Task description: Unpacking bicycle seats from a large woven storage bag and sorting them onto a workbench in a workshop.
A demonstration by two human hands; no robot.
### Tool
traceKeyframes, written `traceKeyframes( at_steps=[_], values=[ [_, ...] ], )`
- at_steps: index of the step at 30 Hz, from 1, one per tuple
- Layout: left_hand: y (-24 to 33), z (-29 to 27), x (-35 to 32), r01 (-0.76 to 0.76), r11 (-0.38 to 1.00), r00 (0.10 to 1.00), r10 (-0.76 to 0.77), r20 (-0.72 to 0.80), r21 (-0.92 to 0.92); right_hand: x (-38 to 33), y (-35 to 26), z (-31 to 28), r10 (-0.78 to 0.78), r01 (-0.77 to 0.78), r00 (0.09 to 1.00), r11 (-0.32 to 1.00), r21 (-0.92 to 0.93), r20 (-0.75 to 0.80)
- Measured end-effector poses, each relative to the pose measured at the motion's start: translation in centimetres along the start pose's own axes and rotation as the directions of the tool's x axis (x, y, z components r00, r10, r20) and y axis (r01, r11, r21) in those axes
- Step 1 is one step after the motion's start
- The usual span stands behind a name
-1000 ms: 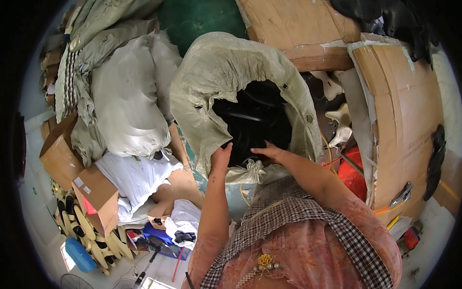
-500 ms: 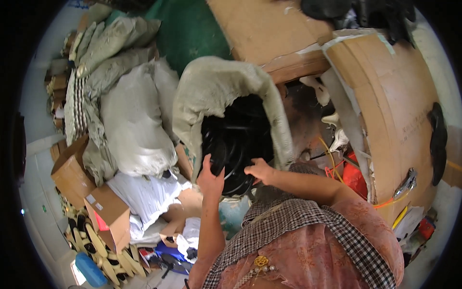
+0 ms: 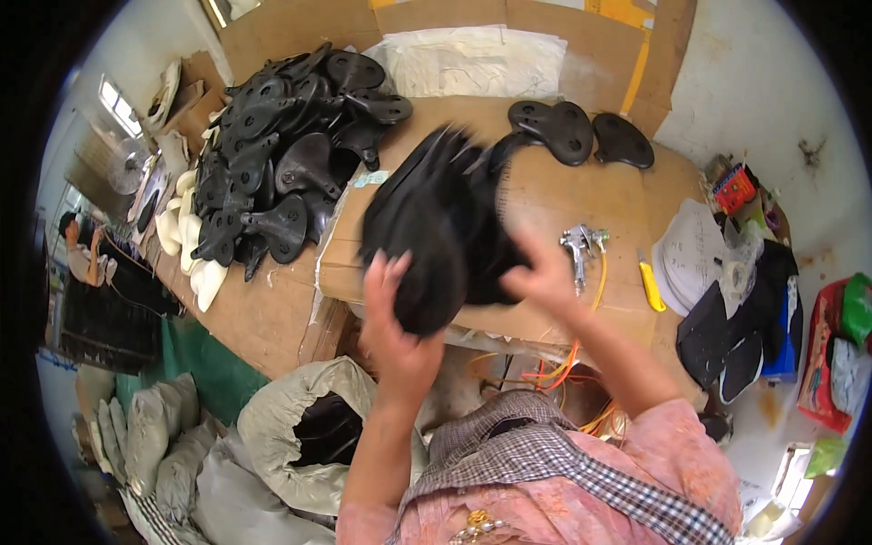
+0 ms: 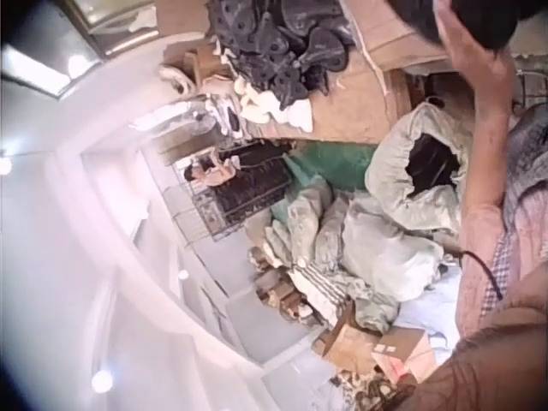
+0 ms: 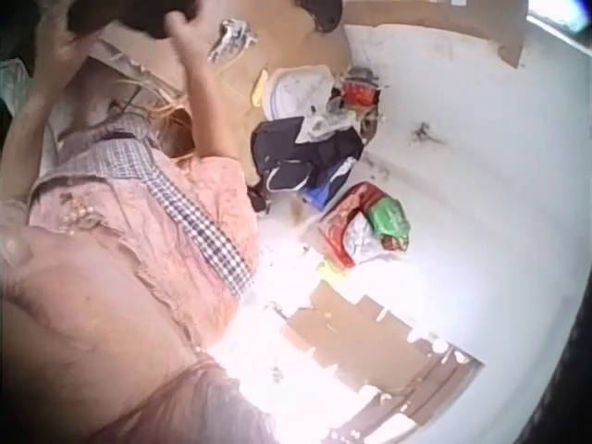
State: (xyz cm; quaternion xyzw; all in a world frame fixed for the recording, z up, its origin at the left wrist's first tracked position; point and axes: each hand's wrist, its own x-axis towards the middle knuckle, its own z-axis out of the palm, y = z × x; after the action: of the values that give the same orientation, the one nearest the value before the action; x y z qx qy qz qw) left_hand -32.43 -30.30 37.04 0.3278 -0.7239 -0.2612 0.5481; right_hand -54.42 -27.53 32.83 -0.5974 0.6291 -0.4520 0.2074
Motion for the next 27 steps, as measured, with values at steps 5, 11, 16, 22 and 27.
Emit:
traceKeyframes(
  at_steps=[5,11,16,22,27],
  values=[
    [-5.7,5.5,2.2,0.198,0.97,0.98,-0.195,0.033,-0.139,11.1,-0.3,-11.6,-0.251,0.047,0.914,0.845,-0.532,-0.318],
    [-16.2,-6.7,-13.4,0.62,0.756,0.713,-0.654,-0.253,-0.211,17.5,6.6,-9.8,-0.271,0.034,0.869,0.867,-0.497,-0.413],
    [-17.8,-22.3,-30.9,0.857,0.481,0.213,-0.656,-0.724,-0.183,3.6,-1.3,20.0,0.015,-0.071,0.936,0.986,0.148,0.352],
    [-21.4,-24.4,-40.7,0.931,0.291,0.199,-0.911,-0.361,-0.222,-12.5,-6.3,45.1,-0.291,0.025,0.404,0.951,0.308,0.867],
    [-21.0,-28.2,-52.0,0.988,-0.129,0.013,-0.467,-0.884,0.083,-14.6,-6.1,56.6,-0.198,0.452,0.623,0.881,-0.141,0.757]
  ],
)
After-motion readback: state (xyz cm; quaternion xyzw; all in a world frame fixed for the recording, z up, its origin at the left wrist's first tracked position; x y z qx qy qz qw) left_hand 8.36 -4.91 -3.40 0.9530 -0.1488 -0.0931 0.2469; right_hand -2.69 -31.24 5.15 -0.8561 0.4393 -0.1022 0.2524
